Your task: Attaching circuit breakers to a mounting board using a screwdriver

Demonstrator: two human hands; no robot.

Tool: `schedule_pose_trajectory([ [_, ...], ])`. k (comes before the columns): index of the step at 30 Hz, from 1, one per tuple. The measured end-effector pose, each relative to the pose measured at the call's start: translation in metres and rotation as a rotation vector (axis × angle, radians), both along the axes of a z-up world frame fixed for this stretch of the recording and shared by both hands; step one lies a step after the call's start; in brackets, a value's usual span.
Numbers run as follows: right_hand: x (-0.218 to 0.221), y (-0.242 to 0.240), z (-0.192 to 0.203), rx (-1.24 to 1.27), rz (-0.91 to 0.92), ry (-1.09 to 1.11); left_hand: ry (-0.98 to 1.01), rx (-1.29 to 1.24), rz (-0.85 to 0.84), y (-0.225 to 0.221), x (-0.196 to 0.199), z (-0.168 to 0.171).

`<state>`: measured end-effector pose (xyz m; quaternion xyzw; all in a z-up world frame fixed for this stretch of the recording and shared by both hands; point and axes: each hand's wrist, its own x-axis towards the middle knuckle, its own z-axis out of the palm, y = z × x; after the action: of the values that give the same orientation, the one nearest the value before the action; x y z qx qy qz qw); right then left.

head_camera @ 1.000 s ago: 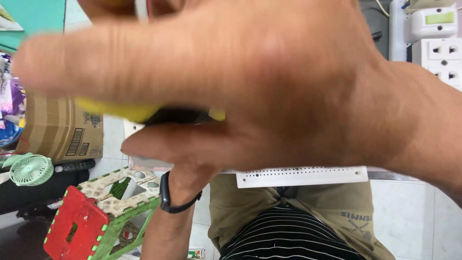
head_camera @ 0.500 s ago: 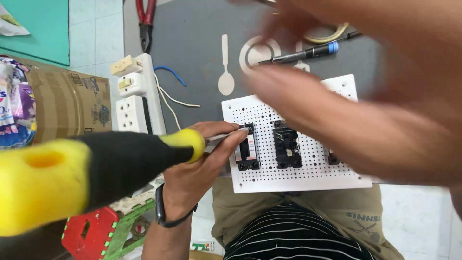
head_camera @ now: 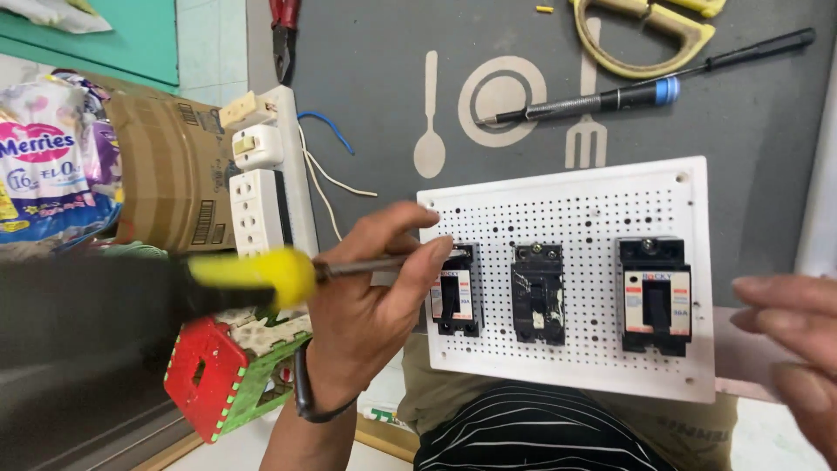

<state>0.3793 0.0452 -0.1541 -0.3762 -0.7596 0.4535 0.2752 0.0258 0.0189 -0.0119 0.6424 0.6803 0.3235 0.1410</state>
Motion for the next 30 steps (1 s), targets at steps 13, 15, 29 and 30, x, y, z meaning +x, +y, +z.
schedule_pose_trajectory([
  [13,-0.016,-0.017,0.007,-0.024,-0.042,-0.001,0.222,-0.032,-0.067,-0.002,0.000,0.011],
  [15,-0.015,-0.019,0.008,-0.045,-0.064,-0.009,0.213,0.004,-0.160,-0.006,-0.008,-0.004],
  [29,0.011,-0.036,-0.030,-0.114,-0.081,-0.016,-0.316,-0.043,-0.043,-0.012,0.005,0.001],
  [30,0.017,-0.036,-0.042,-0.047,-0.067,0.017,-0.190,0.007,-0.021,-0.010,0.006,0.001],
])
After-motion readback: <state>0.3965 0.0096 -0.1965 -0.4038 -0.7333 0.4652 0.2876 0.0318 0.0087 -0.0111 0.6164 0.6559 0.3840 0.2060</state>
